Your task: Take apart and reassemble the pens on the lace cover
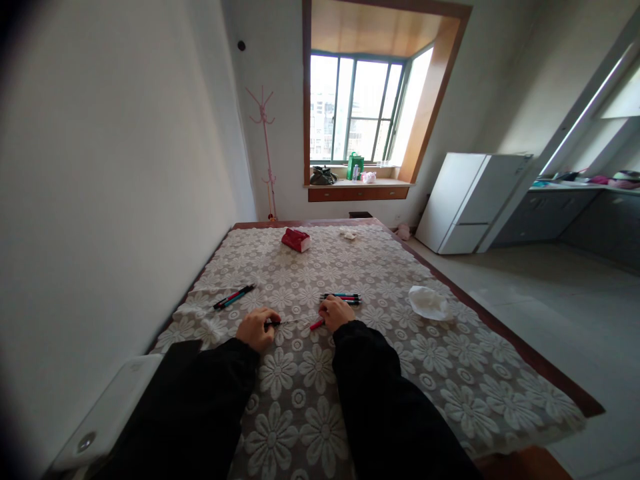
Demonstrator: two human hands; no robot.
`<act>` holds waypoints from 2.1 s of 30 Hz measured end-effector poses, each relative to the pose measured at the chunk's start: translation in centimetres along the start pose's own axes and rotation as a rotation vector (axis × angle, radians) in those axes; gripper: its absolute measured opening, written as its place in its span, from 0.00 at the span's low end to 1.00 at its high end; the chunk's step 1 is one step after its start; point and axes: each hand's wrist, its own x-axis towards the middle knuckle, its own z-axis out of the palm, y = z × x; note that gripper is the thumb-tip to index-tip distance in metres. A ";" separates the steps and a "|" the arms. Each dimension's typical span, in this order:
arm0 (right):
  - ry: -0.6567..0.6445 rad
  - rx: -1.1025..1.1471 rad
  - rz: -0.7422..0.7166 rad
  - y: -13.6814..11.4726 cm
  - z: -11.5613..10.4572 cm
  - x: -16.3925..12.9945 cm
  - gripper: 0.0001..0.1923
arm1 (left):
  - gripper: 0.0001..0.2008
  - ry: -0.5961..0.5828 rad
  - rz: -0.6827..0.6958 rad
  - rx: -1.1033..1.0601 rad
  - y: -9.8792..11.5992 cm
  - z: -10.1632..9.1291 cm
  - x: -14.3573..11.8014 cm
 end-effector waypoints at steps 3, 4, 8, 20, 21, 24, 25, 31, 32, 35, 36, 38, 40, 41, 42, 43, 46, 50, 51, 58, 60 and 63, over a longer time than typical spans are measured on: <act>-0.007 0.005 -0.007 -0.4 0.0 0.0 0.05 | 0.14 0.010 0.011 -0.012 -0.2 0.2 0.0; -0.010 0.001 -0.009 -0.6 0.0 0.0 0.05 | 0.14 0.015 0.017 -0.017 -0.2 0.3 0.0; -0.007 -0.024 -0.019 -1.2 0.4 -0.1 0.05 | 0.14 0.029 0.041 -0.041 -0.5 0.5 0.1; 0.032 0.055 0.007 -2.2 1.4 0.0 0.04 | 0.13 0.064 0.163 -0.128 -0.5 0.9 0.3; 0.045 0.073 -0.001 -2.3 1.4 0.0 0.04 | 0.13 0.066 0.184 -0.140 -0.4 0.9 0.3; 0.094 0.132 -0.055 -2.6 1.4 0.0 0.03 | 0.11 0.047 0.255 -0.193 -0.3 0.9 0.3; 0.109 0.156 -0.082 -2.7 1.4 0.0 0.04 | 0.11 0.042 0.268 -0.216 -0.3 0.9 0.3; 0.174 0.269 -0.204 -2.9 1.4 0.0 0.05 | 0.13 0.032 0.245 -0.305 -0.6 1.5 0.3; 0.175 0.278 -0.213 -3.0 1.5 0.0 0.05 | 0.14 0.023 0.244 -0.318 -0.7 1.6 0.3; 0.160 0.284 -0.230 -3.2 1.5 -0.1 0.05 | 0.17 -0.006 0.251 -0.364 -0.8 1.7 0.3; 0.150 0.280 -0.232 -3.3 1.6 -0.1 0.05 | 0.18 -0.011 0.253 -0.366 -0.7 1.7 0.3; 0.137 0.269 -0.238 -3.4 1.5 -0.2 0.05 | 0.19 -0.021 0.262 -0.336 -0.6 1.6 0.3; 0.146 0.268 -0.245 -3.5 1.5 -0.2 0.05 | 0.19 -0.036 0.281 -0.294 -0.5 1.5 0.3; 0.154 0.271 -0.250 -3.5 1.5 -0.2 0.05 | 0.19 -0.048 0.291 -0.277 -0.5 1.5 0.3; 0.161 0.272 -0.254 -3.5 1.5 -0.2 0.05 | 0.20 -0.058 0.298 -0.263 -0.5 1.5 0.3; 0.162 0.269 -0.255 -3.5 1.5 -0.1 0.05 | 0.20 -0.063 0.298 -0.251 -0.5 1.6 0.2; 0.131 0.227 -0.234 -3.4 1.6 -0.1 0.05 | 0.20 -0.064 0.289 -0.225 -0.5 1.4 0.1; 0.097 0.175 -0.213 -3.4 1.7 -0.2 0.04 | 0.19 -0.081 0.330 -0.169 -0.2 1.0 0.1; 0.089 0.167 -0.214 -3.4 1.7 -0.2 0.03 | 0.19 -0.082 0.342 -0.151 -0.2 0.9 0.1; 0.097 0.108 -0.185 -3.2 1.8 -0.3 0.07 | 0.18 0.012 0.277 -0.077 -0.6 1.1 0.2; 0.083 0.096 -0.164 -3.0 1.7 -0.4 0.10 | 0.18 0.030 0.257 -0.065 -0.7 1.1 0.2; 0.046 0.087 -0.146 -2.7 1.7 -0.4 0.10 | 0.19 0.025 0.271 -0.069 -0.6 1.1 0.2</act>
